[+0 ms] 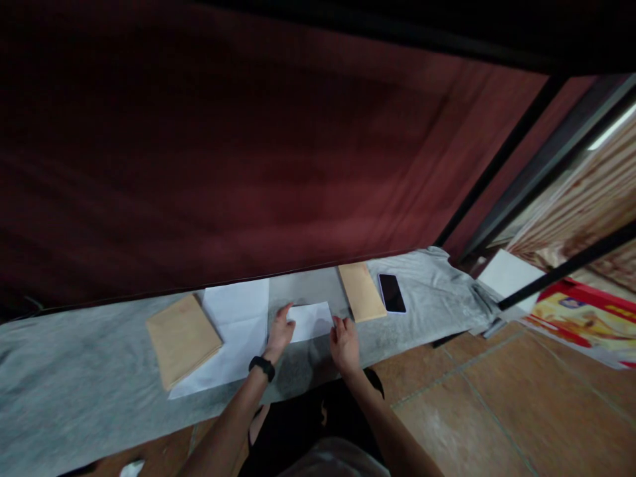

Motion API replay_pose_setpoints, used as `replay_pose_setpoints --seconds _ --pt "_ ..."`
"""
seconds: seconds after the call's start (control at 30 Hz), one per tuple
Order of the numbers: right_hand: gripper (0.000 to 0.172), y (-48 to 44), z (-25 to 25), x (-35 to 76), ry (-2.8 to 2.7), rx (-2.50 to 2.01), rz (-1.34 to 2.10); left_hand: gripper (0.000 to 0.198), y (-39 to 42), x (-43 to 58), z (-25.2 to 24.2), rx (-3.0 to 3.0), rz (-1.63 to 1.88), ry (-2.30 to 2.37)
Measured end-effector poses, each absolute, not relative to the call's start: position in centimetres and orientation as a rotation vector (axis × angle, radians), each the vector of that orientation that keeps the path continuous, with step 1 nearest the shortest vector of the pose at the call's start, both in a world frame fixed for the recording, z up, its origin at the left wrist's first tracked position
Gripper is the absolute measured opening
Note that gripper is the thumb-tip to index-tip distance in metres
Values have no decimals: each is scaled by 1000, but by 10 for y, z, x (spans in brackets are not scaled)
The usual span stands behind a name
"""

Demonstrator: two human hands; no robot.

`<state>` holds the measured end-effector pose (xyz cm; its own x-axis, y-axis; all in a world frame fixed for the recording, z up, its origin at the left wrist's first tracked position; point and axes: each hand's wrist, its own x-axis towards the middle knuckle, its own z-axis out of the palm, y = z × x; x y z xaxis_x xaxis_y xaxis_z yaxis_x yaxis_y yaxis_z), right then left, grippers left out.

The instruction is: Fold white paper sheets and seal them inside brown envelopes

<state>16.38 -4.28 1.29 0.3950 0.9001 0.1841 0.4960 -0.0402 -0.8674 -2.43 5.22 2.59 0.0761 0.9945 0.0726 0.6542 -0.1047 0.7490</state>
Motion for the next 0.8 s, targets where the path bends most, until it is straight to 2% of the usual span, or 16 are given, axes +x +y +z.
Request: replay_pose_setpoints --seconds 0.1,0.2,0.43,0.57,0.8 --pt "40 -46 12 157 -1725 -1778 143 54 52 -24 25 1862 751 1652" --pt "44 -45 6 150 -1955 -1779 -30 55 47 -24 26 1897 710 1672" --pt "48 -44 -5 147 -2012 -1852 -65 44 21 -2 27 2309 583 1804" --pt "51 -46 -5 148 -2038 -1854 -53 47 7 16 16 2520 441 1554" --pt "44 -41 0 150 -1967 -1869 27 54 -3 -6 9 2598 397 1571"
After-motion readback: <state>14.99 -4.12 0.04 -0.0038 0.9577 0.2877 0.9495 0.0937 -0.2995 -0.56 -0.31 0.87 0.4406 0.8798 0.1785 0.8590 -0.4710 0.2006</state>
